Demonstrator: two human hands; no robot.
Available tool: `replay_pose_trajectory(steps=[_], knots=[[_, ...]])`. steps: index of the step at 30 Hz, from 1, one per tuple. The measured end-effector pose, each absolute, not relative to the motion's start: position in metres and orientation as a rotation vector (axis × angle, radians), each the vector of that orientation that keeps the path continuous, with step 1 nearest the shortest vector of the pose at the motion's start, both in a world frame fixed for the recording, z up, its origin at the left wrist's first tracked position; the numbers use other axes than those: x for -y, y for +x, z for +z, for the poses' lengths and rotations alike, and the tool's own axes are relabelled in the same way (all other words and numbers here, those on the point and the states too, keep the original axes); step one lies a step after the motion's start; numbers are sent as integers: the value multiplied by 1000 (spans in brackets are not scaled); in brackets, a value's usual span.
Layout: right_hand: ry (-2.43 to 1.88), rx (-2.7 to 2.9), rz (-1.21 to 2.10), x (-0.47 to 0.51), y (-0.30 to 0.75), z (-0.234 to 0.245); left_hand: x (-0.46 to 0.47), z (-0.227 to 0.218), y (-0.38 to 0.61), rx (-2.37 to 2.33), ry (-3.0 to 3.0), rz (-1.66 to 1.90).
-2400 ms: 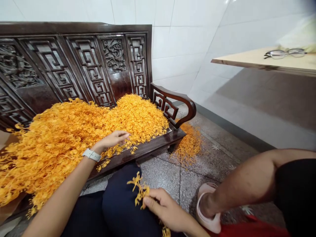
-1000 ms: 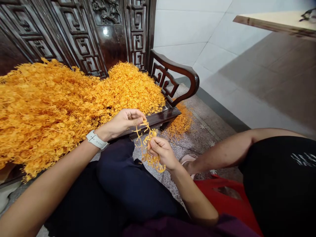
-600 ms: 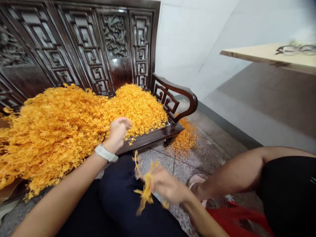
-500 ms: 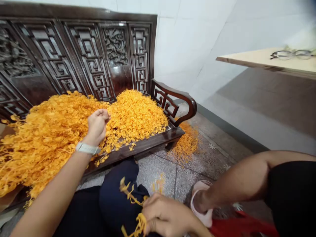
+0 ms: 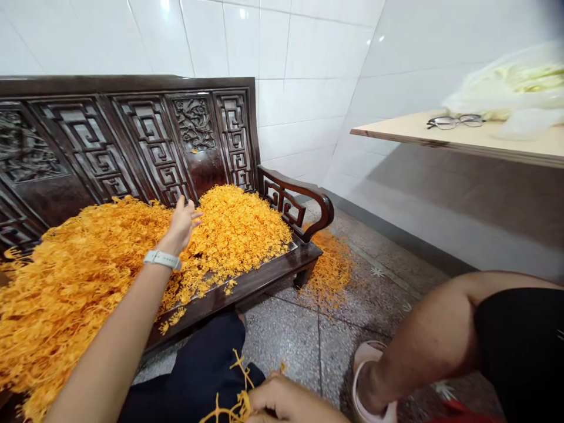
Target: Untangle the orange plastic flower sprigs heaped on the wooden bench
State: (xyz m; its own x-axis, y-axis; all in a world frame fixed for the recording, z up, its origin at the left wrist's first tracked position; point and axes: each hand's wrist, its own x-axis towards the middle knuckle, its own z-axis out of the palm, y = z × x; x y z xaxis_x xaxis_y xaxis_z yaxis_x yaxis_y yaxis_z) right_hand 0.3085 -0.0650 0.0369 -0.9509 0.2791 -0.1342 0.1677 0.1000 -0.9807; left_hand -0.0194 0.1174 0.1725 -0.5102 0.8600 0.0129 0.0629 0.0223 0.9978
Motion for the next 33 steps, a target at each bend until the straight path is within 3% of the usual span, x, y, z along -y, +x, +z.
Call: replay_pose_trajectory(steps=[6,9,12,16,28,33], knots=[[-718,2001,1812,51,313,40,-47,106,22,-1222,1477,533],[-784,1888,1687,32,313,48,-18,100,49,-987,1623,368],[-842,1890,1501,15,312,58,-7,108,68,-936,1637,419],[-961,1781,1267,4,305,67,-2,120,71,-932,1465,741],[-736,1529,1453,17,276,90,9,133,79,-1037,1583,1019],[-818,1714,1143,17,272,92,18,138,90,-1112,1606,1060]])
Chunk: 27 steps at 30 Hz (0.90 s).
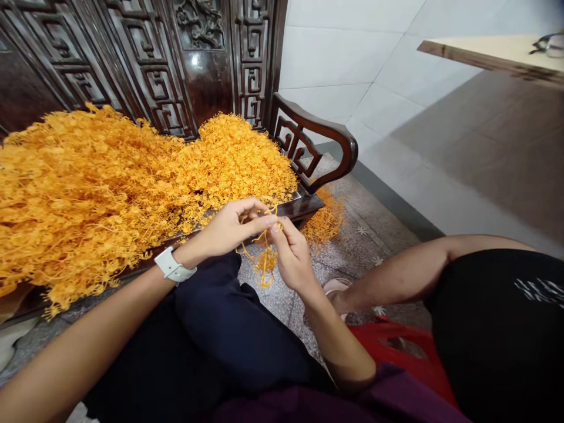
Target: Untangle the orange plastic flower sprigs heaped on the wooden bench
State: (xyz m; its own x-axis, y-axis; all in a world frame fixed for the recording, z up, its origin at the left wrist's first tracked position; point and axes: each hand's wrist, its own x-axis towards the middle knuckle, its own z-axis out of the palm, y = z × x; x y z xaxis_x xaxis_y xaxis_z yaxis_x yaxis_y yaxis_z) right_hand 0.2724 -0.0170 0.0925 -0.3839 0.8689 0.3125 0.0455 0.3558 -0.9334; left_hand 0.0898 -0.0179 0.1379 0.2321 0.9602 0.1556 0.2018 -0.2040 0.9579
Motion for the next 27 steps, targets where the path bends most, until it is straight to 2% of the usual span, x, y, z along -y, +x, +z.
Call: replay_pose_trajectory(steps=[3,7,10,13,16,19,22,25,27], knots=[[-879,1909,734,15,274,90,21,137,93,-1247,1669,1132],[-838,1985,377,11,277,83,17,125,94,-1342,1656,1135],[-759,2038,193,9,278,80,12,112,96,-1311,1549,1133],[-644,2190,151,10,283,84,9,101,98,-1299,1539,1146],[-552,2345,343,20,298,97,6,91,95,-1193,1623,1104],[-286,2223,986,38,323,120,-5,80,71,-1260,1526,1189],[323,2184,1501,46,341,151,-16,72,32,-1458,1251,1327],[731,2671,1550,33,331,182,-18,71,7,-1404,1267,1273],[662,2791,1561,13,309,195,-16,73,6,-1343,1361,1203]])
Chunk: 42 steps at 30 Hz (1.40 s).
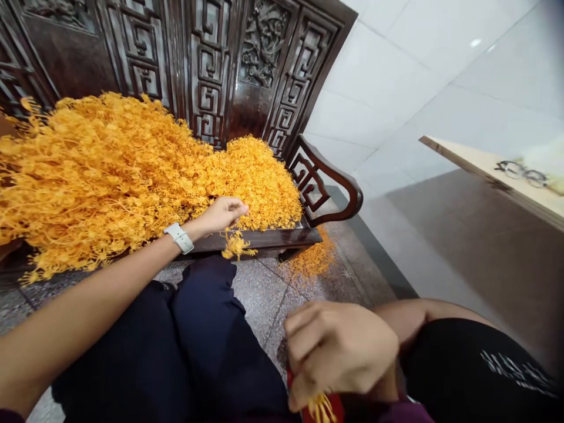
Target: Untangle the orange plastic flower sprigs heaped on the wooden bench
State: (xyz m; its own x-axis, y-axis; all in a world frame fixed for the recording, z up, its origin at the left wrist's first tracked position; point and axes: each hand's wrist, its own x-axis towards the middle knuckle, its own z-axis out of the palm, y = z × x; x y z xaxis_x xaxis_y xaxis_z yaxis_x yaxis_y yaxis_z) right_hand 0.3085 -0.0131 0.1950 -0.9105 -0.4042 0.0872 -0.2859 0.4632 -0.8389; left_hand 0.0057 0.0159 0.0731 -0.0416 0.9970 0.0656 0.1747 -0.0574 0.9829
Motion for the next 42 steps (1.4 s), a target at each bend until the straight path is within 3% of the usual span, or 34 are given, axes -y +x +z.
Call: replay_pose_trajectory(steps=[5,10,14,19,24,33,38,42], knots=[[307,-2997,-2175,-60,224,187,-11,70,24,-1314,1509,1044],[1161,-2745,-2724,-84,188,149,-8,66,29,-1328,1514,945],[1726,-3035,-2580,-59,201,101,-2,80,33,-1189,1372,1122],[1225,-2545,-2791,-30,208,55,0,101,39,-1094,1219,1338],[1199,-2454,-2967,-21,219,60,-3,109,24,-1305,1560,1316],[900,-2295,-2946,22,276,81,-18,124,-12,-1363,2511,767],[154,-2276,-2510,47,317,67,-19,121,-60,-1843,2168,562],[259,-2007,-2464,45,331,46,1,129,-28,-1203,1895,150]])
